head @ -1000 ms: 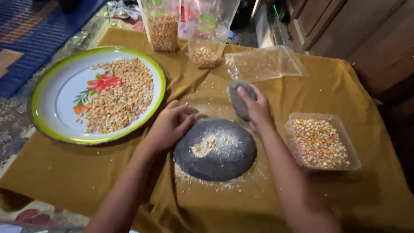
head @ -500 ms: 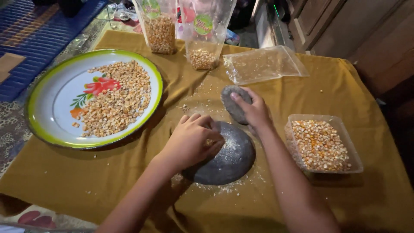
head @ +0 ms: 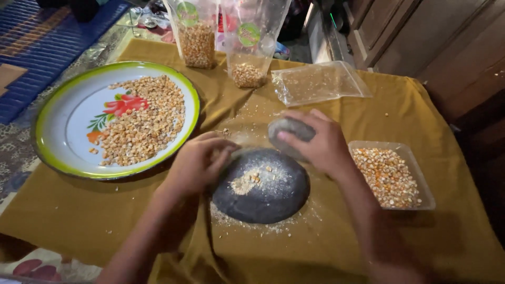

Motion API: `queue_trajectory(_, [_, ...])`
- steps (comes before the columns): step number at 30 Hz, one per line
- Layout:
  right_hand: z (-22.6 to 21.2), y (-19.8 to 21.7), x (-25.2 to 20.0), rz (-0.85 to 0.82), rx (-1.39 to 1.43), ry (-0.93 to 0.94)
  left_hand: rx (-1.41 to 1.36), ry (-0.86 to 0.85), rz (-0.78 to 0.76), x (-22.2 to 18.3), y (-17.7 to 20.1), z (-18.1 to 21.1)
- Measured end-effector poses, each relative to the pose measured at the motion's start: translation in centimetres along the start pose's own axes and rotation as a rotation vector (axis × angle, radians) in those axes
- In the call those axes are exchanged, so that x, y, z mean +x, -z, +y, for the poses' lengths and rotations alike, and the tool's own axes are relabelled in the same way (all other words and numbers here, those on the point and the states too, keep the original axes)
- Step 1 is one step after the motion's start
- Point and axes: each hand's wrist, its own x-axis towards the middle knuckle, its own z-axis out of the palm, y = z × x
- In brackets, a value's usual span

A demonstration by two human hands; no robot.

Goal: Crushing dried corn kernels manually using a stone pestle and mortar on a table.

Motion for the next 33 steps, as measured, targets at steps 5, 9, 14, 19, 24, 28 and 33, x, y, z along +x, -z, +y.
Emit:
queue_trajectory(5, [-5.2, 2.0, -2.0, -0.099, -0.262, 0.177, -0.013, 0.164, 0.011, -0.9, -1.0, -3.2])
queue_trajectory(9, [-6.5, 1.4, -2.2, -0.292, -0.348, 0.144, 0.053, 0.195, -0.049, -0.7, -1.4, -3.2])
queue_trajectory(14, [-4.9, 0.0, -2.6, -0.325, -0.347, 0.045, 0.031, 0.247, -0.06, -0.7, -1.2, -3.1])
queue_trajectory(19, [-5.2, 1.0, -2.4, -0.28, -0.25, 0.062, 0.067, 0.264, -0.085, -0.7, -1.2, -2.9])
queue_trajectory(24, [-5.0, 0.5, -2.7, -0.21, -0.297, 0.147, 0.037, 0.254, -0.069, -0.9, -1.0, -2.7])
queue_trajectory(28, [-3.1, 0.2, -3.0, -0.179, -0.391, 0.158, 0.028, 0.173, -0.003, -1.1, -1.6, -3.6])
queue_trajectory(33, [-2.8, 1.0, -2.2, -0.088, -0.243, 0.144, 0.017, 0.192, -0.013, -1.0, -1.4, -3.1])
